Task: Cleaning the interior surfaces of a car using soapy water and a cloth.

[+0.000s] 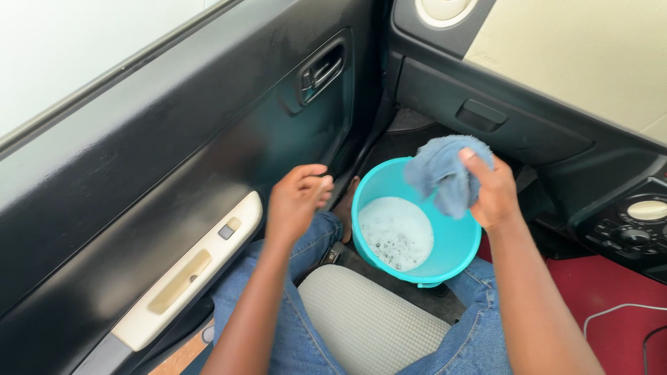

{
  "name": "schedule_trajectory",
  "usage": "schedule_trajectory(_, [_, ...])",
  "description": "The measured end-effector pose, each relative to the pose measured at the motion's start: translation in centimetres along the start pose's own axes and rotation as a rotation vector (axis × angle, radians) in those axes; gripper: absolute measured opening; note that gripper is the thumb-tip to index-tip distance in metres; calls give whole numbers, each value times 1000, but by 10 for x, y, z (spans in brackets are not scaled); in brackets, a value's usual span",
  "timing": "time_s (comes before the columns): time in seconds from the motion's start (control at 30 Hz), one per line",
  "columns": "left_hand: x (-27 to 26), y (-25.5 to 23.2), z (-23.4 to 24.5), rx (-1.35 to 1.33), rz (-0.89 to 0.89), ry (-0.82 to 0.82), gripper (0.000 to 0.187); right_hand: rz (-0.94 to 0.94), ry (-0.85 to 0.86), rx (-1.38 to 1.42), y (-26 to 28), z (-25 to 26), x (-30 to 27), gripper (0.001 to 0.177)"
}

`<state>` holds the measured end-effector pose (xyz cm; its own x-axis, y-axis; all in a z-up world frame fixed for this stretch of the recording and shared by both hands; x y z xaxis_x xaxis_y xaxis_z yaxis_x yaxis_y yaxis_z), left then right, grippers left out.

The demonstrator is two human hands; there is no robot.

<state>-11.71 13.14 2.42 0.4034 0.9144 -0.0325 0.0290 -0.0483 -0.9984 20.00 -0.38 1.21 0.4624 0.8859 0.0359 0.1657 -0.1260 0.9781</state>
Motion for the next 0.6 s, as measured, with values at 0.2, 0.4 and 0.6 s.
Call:
schedule_trajectory(0.2, [-127,-59,83,331,-199,-288,28,82,-42,276,2,-23,5,32])
schedule_trajectory(0.4, [-206,-73,150,597,-451,-750,12,-113,-135,330,-36,-49,-1,37])
schedule_trajectory(0.6, [-212,-55,186,512,-693,-980,12,-169,-43,385,-43,-110,-9,46])
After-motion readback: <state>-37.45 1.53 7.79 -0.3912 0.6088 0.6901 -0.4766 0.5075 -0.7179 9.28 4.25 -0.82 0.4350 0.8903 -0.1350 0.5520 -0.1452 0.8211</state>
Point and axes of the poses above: each hand's wrist, its own x-axis towards the middle knuckle, its own z-axis out of the back of the hand, y = z × x, the point moved 7 cm from there along x, towards the middle knuckle, and after that the axes turned 2 degrees about z, right-handed, at the moved point
